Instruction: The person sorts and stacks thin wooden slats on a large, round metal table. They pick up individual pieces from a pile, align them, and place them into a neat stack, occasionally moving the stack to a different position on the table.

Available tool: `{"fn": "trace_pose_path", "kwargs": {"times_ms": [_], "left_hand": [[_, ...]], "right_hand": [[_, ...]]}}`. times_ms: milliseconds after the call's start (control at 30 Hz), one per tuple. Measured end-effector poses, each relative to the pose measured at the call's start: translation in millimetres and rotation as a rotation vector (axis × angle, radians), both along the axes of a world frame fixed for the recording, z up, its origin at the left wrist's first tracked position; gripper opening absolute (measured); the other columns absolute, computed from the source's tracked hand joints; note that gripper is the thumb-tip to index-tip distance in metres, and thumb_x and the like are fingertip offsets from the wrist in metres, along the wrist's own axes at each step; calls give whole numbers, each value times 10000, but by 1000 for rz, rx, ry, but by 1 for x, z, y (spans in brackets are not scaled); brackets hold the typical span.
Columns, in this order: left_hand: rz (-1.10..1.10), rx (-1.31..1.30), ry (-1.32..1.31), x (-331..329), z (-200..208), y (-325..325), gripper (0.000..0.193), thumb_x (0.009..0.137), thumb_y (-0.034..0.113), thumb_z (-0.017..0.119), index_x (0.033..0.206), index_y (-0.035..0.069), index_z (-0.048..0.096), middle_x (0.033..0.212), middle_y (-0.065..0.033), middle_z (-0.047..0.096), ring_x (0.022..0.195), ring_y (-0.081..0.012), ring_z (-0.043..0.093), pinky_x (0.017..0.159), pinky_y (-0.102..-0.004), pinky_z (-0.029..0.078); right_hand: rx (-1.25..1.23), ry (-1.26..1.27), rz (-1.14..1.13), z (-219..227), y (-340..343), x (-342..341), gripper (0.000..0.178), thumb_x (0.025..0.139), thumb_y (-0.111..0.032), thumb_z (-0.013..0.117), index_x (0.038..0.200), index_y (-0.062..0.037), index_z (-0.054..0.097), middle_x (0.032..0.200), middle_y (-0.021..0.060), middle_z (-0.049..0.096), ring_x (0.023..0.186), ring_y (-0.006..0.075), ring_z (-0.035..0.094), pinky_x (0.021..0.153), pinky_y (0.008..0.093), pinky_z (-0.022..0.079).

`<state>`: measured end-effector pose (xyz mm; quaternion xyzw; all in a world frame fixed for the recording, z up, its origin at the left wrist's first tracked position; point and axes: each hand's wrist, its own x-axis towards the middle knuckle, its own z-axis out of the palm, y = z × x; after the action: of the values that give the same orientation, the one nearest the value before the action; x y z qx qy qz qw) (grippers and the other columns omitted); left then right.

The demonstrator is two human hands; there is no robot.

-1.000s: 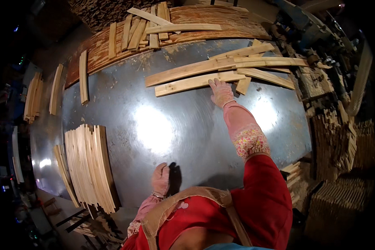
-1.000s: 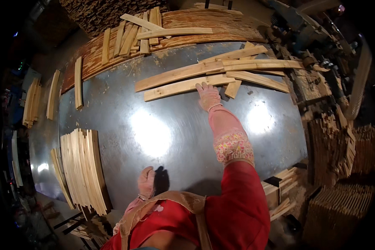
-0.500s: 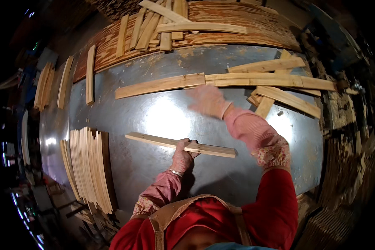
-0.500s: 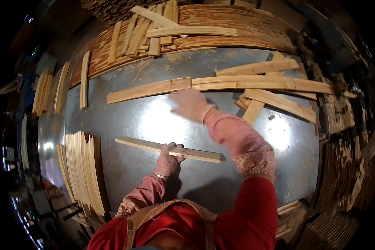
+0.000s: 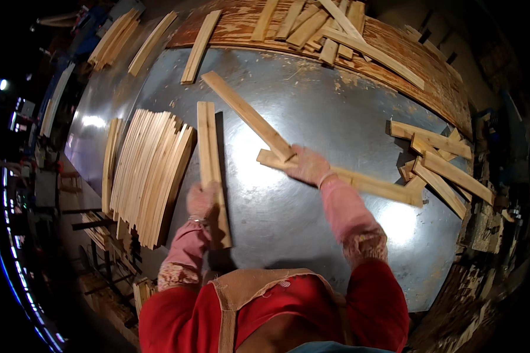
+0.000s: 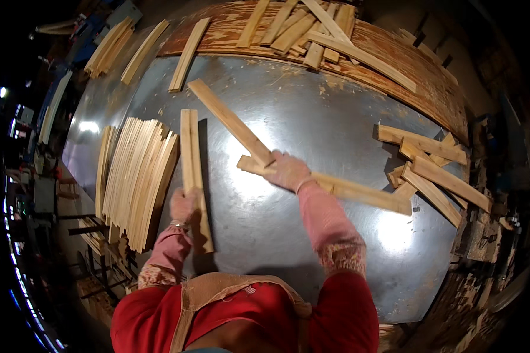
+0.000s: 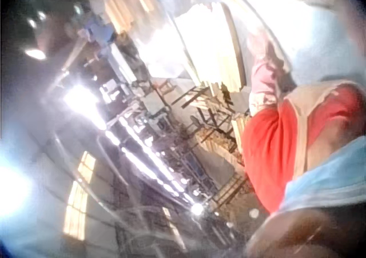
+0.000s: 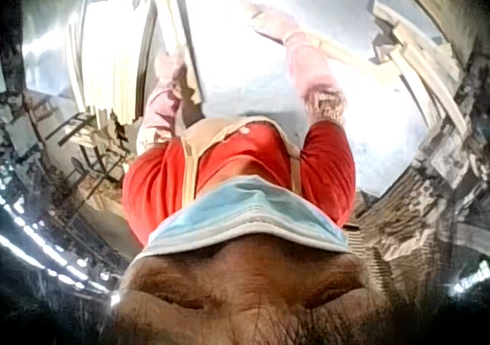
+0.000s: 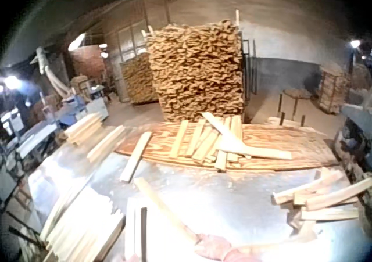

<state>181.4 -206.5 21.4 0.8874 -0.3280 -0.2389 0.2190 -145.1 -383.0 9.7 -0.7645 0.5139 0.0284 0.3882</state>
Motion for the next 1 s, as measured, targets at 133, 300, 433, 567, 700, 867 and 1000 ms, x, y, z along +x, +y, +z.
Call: {"fn": "trace_pose_path", "kwargs": {"times_ms": [133,300,433,567,700,867,1000], "left_hand": [[-428,58,-945,159,-39,98,628,810,421,864,1336,153,649,1372,-159,590,1338,-368,522,1182,-567,321],[-446,85,-688,195,-17,110,841,752,413,903,1457,107,562,1419,-198,531,1356,-412,483,1181,-551,359],[-482,-80,-737,207,-26,113,819,773,456,870,1449,90,587,1410,-229,531,1334,-427,488,1177,-541,369],[-516,-171,-518,213,-22,97,630,811,438,829,1291,55,685,1307,-252,610,1240,-454,542,1079,-548,430],[-630,-400,-450,238,-63,97,323,953,283,638,1116,20,730,1140,-230,689,1134,-432,621,1007,-524,476],[-716,-290,-414,256,-69,128,499,1079,352,529,1454,48,656,1605,-306,469,1469,-467,433,1238,-531,313],[-677,-116,-356,256,-45,127,547,1084,409,532,1502,65,615,1613,-294,463,1477,-457,428,1238,-518,321]], "right_hand": [[235,-76,-24,-2,104,31,775,907,-584,717,1497,-109,554,1360,242,672,1293,405,652,1112,477,506],[-11,40,-222,2,141,110,955,860,-577,790,1620,-109,449,1521,238,553,1396,404,551,1162,496,471],[-147,120,-194,7,125,208,1005,821,-481,844,1647,-125,396,1464,249,562,1362,401,561,1114,516,502],[-148,4,-368,-32,109,229,701,874,-195,735,1523,-60,508,1272,292,693,1119,441,709,950,495,589],[-386,140,447,-19,183,289,296,817,-145,771,1078,-7,782,1192,262,754,964,397,761,837,491,609],[188,-57,147,-4,350,401,975,815,-499,783,1568,4,421,1096,266,763,1047,443,746,899,539,587],[167,-100,299,17,327,346,968,800,-512,792,1599,-72,467,1236,249,721,1143,454,704,990,567,556]]}}
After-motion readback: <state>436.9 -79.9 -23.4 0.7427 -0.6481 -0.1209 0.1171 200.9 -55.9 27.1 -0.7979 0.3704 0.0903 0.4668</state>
